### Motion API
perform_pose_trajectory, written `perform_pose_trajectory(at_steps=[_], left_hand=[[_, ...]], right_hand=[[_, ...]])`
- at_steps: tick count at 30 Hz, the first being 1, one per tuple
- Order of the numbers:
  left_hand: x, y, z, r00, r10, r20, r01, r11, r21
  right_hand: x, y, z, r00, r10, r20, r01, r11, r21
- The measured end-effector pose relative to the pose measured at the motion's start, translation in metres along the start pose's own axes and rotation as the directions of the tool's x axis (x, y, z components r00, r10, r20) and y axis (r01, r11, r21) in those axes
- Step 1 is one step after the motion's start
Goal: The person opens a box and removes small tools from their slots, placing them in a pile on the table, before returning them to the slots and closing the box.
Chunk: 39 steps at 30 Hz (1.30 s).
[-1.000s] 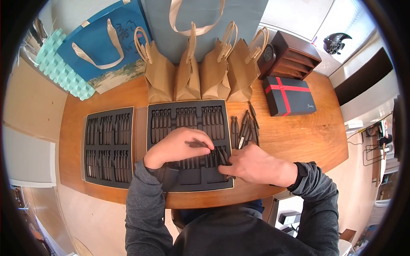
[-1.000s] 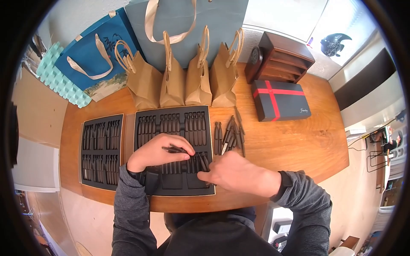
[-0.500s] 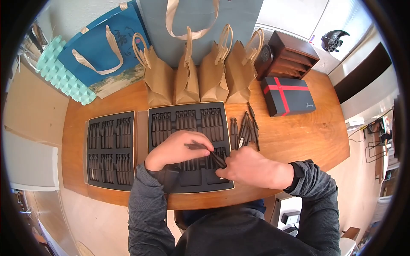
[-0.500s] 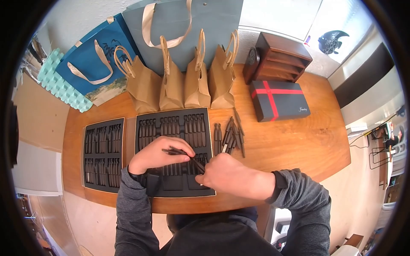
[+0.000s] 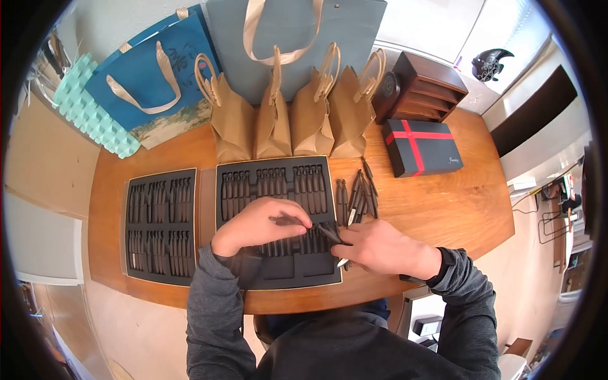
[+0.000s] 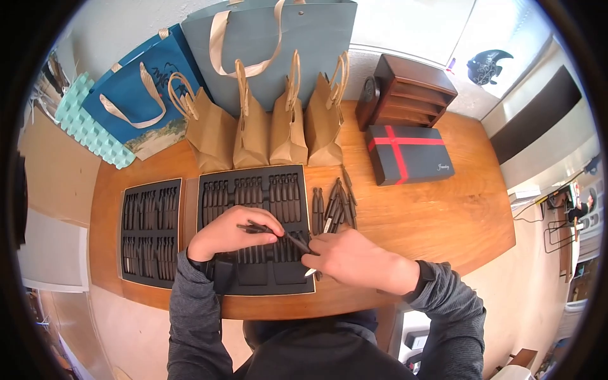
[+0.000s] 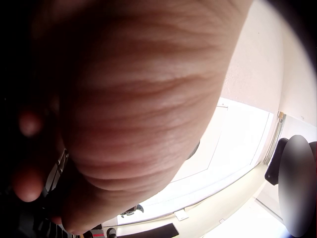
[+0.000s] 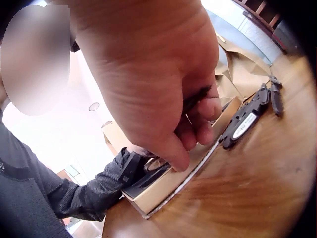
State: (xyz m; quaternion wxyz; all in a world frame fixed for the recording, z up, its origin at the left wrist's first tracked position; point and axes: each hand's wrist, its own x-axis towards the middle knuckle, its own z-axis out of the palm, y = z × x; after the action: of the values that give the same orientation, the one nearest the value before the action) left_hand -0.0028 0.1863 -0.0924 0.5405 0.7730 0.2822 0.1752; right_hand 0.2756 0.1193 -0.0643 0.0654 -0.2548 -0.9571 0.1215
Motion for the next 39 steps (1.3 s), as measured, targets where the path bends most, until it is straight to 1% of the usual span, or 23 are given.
perform_pose_trajectory(at_steps=[1,4,7,10,11,13,16,17,19,20,22,23,25,26,27,28,29,30,33,36,39], left_hand=[[0.0,0.0,0.0,1.0,-0.009,0.002,0.009,1.0,-0.008],[0.0,0.002,0.0,0.999,-0.039,0.021,0.04,0.999,-0.029],[0.001,0.004,0.0,0.999,-0.044,0.022,0.045,0.998,-0.048],[0.002,0.004,0.002,1.0,-0.012,0.009,0.012,0.999,-0.051],[0.002,0.004,0.002,0.999,-0.036,0.009,0.036,0.997,-0.069],[0.003,0.005,0.002,0.996,-0.084,0.011,0.084,0.991,-0.105],[0.007,0.015,0.001,0.985,-0.17,0.033,0.172,0.983,-0.061],[0.007,0.019,0.002,0.975,-0.219,0.041,0.222,0.973,-0.066],[0.008,0.031,0.002,0.947,-0.317,0.06,0.321,0.944,-0.071],[0.009,0.036,0.002,0.946,-0.318,0.058,0.32,0.947,-0.038],[0.012,0.044,0.001,0.946,-0.32,0.055,0.319,0.947,0.027],[0.014,0.048,0.002,0.964,-0.265,0.02,0.264,0.963,0.047],[0.022,0.057,0.005,0.988,-0.15,-0.044,0.154,0.984,0.091],[0.028,0.058,0.009,0.995,-0.057,-0.079,0.071,0.981,0.182],[0.037,0.058,0.015,0.994,0.04,-0.105,-0.01,0.962,0.273],[0.045,0.058,0.022,0.983,0.14,-0.122,-0.087,0.928,0.362],[0.054,0.061,0.03,0.971,0.203,-0.128,-0.122,0.875,0.468],[0.062,0.06,0.035,0.972,0.205,-0.111,-0.119,0.848,0.517],[0.086,0.049,0.046,0.98,0.192,-0.054,-0.114,0.761,0.638],[0.098,0.044,0.051,0.989,0.146,0.003,-0.1,0.664,0.741],[0.095,0.048,0.05,0.99,0.135,0.046,-0.125,0.663,0.738]], right_hand=[[-0.002,0.001,0.001,1.0,0.009,-0.021,-0.009,1.0,-0.007],[-0.007,0.001,-0.006,0.987,0.097,-0.13,-0.097,0.995,0.005],[-0.01,0.012,-0.001,0.928,0.272,-0.255,-0.275,0.961,0.022],[-0.011,0.032,0.012,0.881,0.346,-0.323,-0.374,0.927,-0.026],[-0.01,0.033,0.011,0.875,0.379,-0.303,-0.409,0.912,-0.04],[-0.008,0.036,0.012,0.867,0.36,-0.343,-0.399,0.916,-0.046],[-0.006,0.036,0.005,0.86,0.352,-0.37,-0.391,0.92,-0.031],[-0.007,0.036,0.003,0.858,0.354,-0.373,-0.389,0.921,-0.02],[-0.009,0.041,0.004,0.835,0.34,-0.432,-0.355,0.934,0.048],[-0.01,0.045,0.006,0.822,0.334,-0.461,-0.336,0.938,0.082],[-0.012,0.053,0.012,0.759,0.361,-0.542,-0.273,0.932,0.239],[-0.012,0.058,0.016,0.724,0.379,-0.576,-0.232,0.92,0.315],[-0.012,0.067,0.025,0.606,0.524,-0.598,-0.255,0.84,0.478],[-0.011,0.07,0.028,0.543,0.592,-0.596,-0.255,0.792,0.554],[-0.011,0.07,0.027,0.494,0.673,-0.551,-0.253,0.717,0.649],[-0.011,0.071,0.03,0.475,0.683,-0.555,-0.27,0.713,0.647],[-0.011,0.072,0.035,0.457,0.692,-0.559,-0.288,0.709,0.643],[-0.011,0.074,0.039,0.439,0.7,-0.563,-0.306,0.705,0.639],[-0.01,0.078,0.046,0.427,0.597,-0.679,-0.305,0.802,0.514],[-0.011,0.077,0.044,0.429,0.604,-0.672,-0.287,0.796,0.533],[-0.012,0.076,0.043,0.437,0.611,-0.66,-0.292,0.791,0.538]])
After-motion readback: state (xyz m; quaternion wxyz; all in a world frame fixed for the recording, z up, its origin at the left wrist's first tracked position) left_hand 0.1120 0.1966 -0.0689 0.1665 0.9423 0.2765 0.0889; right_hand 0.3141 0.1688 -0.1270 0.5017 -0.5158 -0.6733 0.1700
